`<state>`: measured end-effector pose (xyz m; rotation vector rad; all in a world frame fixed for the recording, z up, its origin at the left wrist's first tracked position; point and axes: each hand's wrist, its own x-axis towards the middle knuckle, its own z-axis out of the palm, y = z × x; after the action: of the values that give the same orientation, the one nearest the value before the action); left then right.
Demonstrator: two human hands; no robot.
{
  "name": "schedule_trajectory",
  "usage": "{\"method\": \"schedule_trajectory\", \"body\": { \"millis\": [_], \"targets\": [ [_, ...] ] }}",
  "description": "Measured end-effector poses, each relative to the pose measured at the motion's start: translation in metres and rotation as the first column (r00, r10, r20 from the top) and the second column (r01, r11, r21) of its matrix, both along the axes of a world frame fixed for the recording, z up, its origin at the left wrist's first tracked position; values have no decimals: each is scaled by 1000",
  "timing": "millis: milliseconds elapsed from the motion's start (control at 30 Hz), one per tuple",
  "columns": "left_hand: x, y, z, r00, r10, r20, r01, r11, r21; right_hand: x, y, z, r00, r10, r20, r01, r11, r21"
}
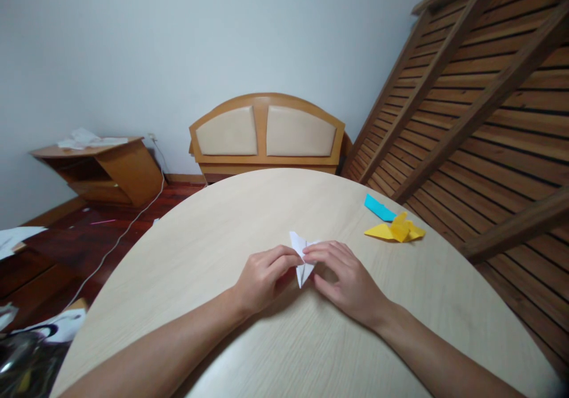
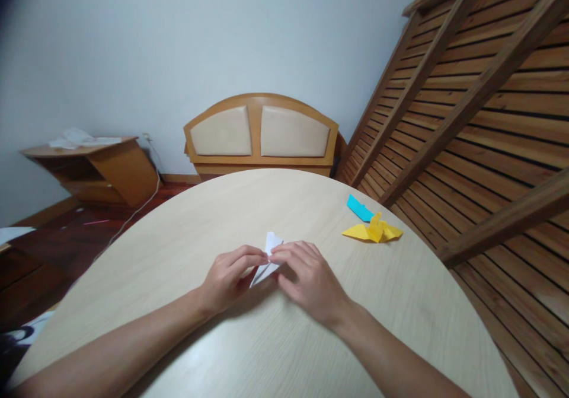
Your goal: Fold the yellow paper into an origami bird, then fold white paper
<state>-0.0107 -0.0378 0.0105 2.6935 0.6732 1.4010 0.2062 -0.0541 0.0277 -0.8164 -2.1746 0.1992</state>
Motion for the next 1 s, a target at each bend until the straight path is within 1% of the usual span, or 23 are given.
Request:
{"method": "schedule_trajectory", "body": {
  "millis": [133, 233, 367, 433, 500, 567, 633, 733, 800, 900, 1000],
  "targets": [
    [1, -3, 4, 997, -67, 23, 68, 998, -11, 2, 3, -2, 1000, 19, -2, -19, 999, 29],
    [1, -4, 6, 995, -88, 35, 89, 996, -26, 6, 5, 0, 997, 7, 77, -14, 996, 92],
    [0, -5, 5, 988, -124, 93, 124, 992, 2, 9, 3, 5, 981, -34, 189, -2, 982, 187],
    [-2, -4, 4, 984, -125, 125, 128, 992, -13, 10, 3, 8, 974, -59, 218, 8, 974, 227],
    [-5, -2, 2, 986, -97, 135, 106, 992, -62, 12, 2, 10, 965, -87, 246, 25, 969, 245],
    [-8, 2, 0, 992, -52, 114, 67, 988, -138, 13, 3, 12, 954, -116, 275, 53, 972, 227],
    [-10, 6, -2, 998, 1, 64, 14, 973, -229, 15, 3, 12, 934, -144, 327, 90, 980, 176],
    [-11, 10, -2, 996, 60, -63, -79, 929, -363, 17, 2, 13, 886, -150, 439, 110, 987, 114],
    [-10, 12, -2, 987, 74, -140, -127, 899, -420, 18, 1, 15, 856, -159, 492, 122, 987, 106],
    [-9, 12, -1, 985, 83, -150, -144, 881, -451, 20, -2, 18, 819, -209, 534, 184, 978, 101],
    [-10, 11, -2, 992, 75, -97, -110, 897, -428, 23, -3, 22, 779, -224, 586, 233, 970, 61]
  ]
}}
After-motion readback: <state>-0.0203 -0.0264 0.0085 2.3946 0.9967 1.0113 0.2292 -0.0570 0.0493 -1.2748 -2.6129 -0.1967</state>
